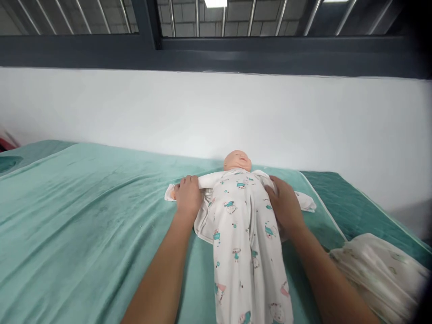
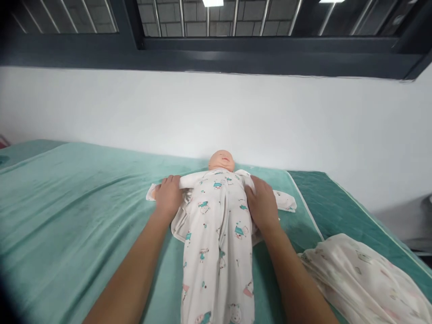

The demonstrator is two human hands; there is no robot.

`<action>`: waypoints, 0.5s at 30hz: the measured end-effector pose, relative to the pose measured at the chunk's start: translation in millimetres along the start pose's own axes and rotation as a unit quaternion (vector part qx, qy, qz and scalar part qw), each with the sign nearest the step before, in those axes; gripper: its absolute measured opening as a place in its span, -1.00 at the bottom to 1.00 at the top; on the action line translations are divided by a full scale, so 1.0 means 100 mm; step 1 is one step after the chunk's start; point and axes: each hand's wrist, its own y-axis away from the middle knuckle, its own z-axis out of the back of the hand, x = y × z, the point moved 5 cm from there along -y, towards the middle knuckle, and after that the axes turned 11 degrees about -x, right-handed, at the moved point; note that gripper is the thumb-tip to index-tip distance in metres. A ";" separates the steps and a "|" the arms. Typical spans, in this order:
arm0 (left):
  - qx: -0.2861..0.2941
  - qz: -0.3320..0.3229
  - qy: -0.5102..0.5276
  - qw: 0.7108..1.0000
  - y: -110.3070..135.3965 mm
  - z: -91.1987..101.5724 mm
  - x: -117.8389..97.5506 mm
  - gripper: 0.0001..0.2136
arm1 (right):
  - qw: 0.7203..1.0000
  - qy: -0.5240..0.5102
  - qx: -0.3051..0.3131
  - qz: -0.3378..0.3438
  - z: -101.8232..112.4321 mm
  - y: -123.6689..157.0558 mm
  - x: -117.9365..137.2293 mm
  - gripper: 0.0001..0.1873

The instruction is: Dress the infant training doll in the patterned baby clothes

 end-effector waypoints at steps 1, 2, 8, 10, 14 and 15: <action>-0.003 0.004 0.001 1.000 0.00 0.01 0.00 -0.76 | 1.000 0.029 -0.001 0.007 -0.01 0.05 -0.10 -0.56; -0.007 0.005 0.004 1.000 0.01 0.02 0.00 -0.73 | 0.998 0.057 0.001 0.012 -0.03 0.09 -0.17 -0.57; -0.040 0.000 0.196 0.980 0.10 0.39 -0.27 -0.52 | 0.987 0.162 0.009 0.013 -0.08 0.08 -0.12 -0.62; -0.038 -0.014 0.320 0.947 0.12 0.58 -0.52 -0.58 | 0.988 0.155 0.013 0.009 -0.09 0.05 -0.10 -0.61; 0.051 -0.186 0.355 0.915 0.06 0.78 -1.27 -0.73 | 0.988 0.154 0.022 0.001 -0.10 0.01 -0.13 -0.66; 0.073 -0.228 0.309 0.921 0.03 0.77 -1.45 -0.75 | 0.987 0.158 0.025 -0.004 -0.10 -0.01 -0.15 -0.67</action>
